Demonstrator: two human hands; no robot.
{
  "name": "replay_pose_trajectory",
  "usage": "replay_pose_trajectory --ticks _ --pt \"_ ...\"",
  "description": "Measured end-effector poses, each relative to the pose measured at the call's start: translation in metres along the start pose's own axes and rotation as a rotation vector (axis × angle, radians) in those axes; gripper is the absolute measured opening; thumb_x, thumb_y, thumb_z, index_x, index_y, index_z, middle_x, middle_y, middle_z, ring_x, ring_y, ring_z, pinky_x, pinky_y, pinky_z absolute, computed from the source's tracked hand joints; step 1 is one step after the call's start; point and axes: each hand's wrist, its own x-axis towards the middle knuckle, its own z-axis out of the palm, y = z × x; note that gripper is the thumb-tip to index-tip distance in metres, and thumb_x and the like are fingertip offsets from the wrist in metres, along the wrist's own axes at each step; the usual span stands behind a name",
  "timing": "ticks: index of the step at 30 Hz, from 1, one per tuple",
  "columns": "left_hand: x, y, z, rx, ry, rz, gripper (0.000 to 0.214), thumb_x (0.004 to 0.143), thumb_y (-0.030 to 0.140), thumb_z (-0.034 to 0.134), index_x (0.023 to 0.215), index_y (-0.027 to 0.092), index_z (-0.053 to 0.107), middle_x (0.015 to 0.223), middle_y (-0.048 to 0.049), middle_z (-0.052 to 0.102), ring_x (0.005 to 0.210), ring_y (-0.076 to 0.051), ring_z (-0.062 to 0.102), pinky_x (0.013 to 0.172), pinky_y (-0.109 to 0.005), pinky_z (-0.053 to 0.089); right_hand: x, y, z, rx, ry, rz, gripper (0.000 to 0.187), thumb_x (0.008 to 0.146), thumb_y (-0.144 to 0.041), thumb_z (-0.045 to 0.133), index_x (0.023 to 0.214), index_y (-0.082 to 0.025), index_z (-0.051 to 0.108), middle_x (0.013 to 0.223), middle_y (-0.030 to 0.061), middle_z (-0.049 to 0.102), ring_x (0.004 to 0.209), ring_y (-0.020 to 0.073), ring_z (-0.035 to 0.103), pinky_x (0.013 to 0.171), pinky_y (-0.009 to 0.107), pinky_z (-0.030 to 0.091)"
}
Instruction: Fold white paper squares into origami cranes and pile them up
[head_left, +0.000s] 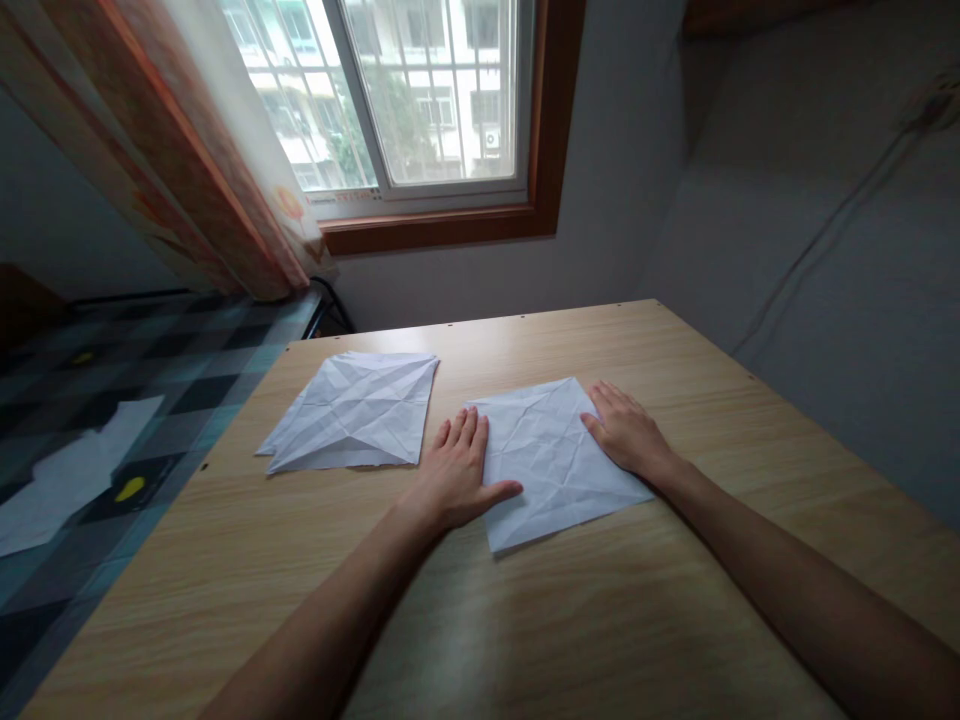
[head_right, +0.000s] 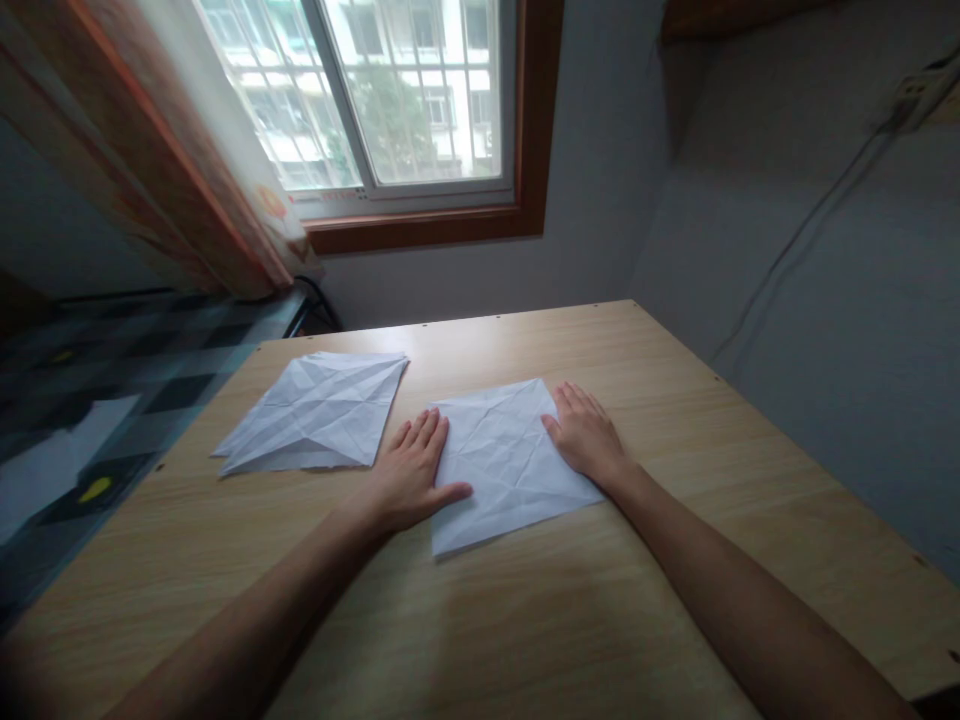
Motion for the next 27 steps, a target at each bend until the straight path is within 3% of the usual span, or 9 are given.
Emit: replay_pose_trajectory --ticks 5,7,10,14,17,19,23,25,27 --pt "-0.002 0.000 0.001 0.005 0.008 0.003 0.106 0.076 0.080 0.045 0.147 0.002 0.032 0.157 -0.0272 0.021 0.148 -0.039 0.015 0.119 -0.051 0.014 0.001 -0.020 -0.011 0.579 0.108 0.299 0.056 0.075 -0.033 0.065 0.127 -0.015 0.056 0.132 0.0176 0.060 0.108 0.0300 0.065 0.093 0.046 0.053" --pt "-0.002 0.001 0.001 0.007 0.009 0.005 0.106 0.076 0.079 0.045 0.148 0.002 0.032 0.157 -0.0273 0.021 0.148 -0.039 0.015 0.119 -0.051 0.014 0.003 -0.028 -0.018 0.832 0.091 0.466 0.064 0.065 -0.030 0.074 0.125 -0.018 0.054 0.125 0.0148 0.063 0.097 0.0271 0.068 0.083 0.042 0.057" --pt "-0.003 -0.001 0.000 -0.026 0.006 0.009 0.103 0.076 0.077 0.049 0.148 0.005 0.032 0.157 -0.0266 0.021 0.148 -0.038 0.014 0.119 -0.053 0.014 0.003 -0.037 -0.029 1.168 0.015 0.568 0.065 0.055 -0.018 0.077 0.115 -0.021 0.053 0.108 0.0094 0.071 0.085 0.0231 0.070 0.072 0.034 0.057" --pt "-0.003 -0.004 -0.001 -0.275 0.087 -0.039 0.092 0.074 0.064 0.064 0.146 0.014 0.037 0.159 -0.0223 0.021 0.148 -0.036 0.018 0.119 -0.053 0.016 -0.001 -0.044 -0.040 1.387 -0.064 0.485 0.073 0.055 -0.018 0.077 0.122 -0.024 0.048 0.086 0.0006 0.074 0.061 0.0175 0.066 0.058 0.029 0.053" --pt "-0.001 0.000 -0.001 -0.752 0.332 -0.244 0.083 0.076 0.050 0.069 0.145 0.015 0.037 0.157 -0.0213 0.028 0.145 -0.033 0.030 0.117 -0.048 0.027 -0.006 -0.048 -0.046 1.501 0.013 0.384 0.081 0.059 -0.025 0.080 0.130 -0.028 0.041 0.087 -0.0012 0.074 0.061 0.0181 0.067 0.061 0.031 0.054" --pt "0.000 0.007 -0.003 -1.130 0.460 -0.406 0.085 0.075 0.045 0.073 0.145 0.015 0.034 0.151 -0.0219 0.038 0.138 -0.031 0.042 0.112 -0.045 0.036 -0.008 -0.051 -0.047 1.563 0.041 0.350 0.073 0.061 -0.028 0.082 0.124 -0.027 0.046 0.091 0.0007 0.075 0.067 0.0199 0.069 0.066 0.034 0.056" --pt "-0.003 0.023 -0.013 -1.608 0.315 -0.546 0.081 0.066 0.038 0.082 0.135 0.014 0.046 0.115 -0.0175 0.070 0.099 -0.027 0.069 0.087 -0.039 0.055 -0.010 -0.056 -0.041 1.652 0.109 0.358 0.063 0.061 -0.028 0.084 0.114 -0.028 0.051 0.096 0.0011 0.074 0.075 0.0208 0.070 0.072 0.036 0.057" --pt "-0.005 0.024 -0.018 -1.656 0.249 -0.555 0.063 0.062 0.038 0.084 0.114 0.011 0.063 0.092 -0.0128 0.075 0.082 -0.025 0.071 0.074 -0.035 0.057 -0.010 -0.057 -0.035 1.651 0.159 0.388 0.064 0.060 -0.029 0.085 0.115 -0.028 0.052 0.093 0.0001 0.073 0.072 0.0196 0.069 0.070 0.035 0.057" --pt "-0.006 0.016 -0.023 -1.622 0.294 -0.550 0.048 0.058 0.040 0.084 0.093 0.010 0.070 0.078 -0.0088 0.074 0.072 -0.022 0.070 0.065 -0.030 0.056 -0.009 -0.058 -0.030 1.619 0.219 0.401 0.065 0.059 -0.028 0.085 0.115 -0.027 0.052 0.088 -0.0013 0.073 0.071 0.0175 0.067 0.070 0.032 0.055"
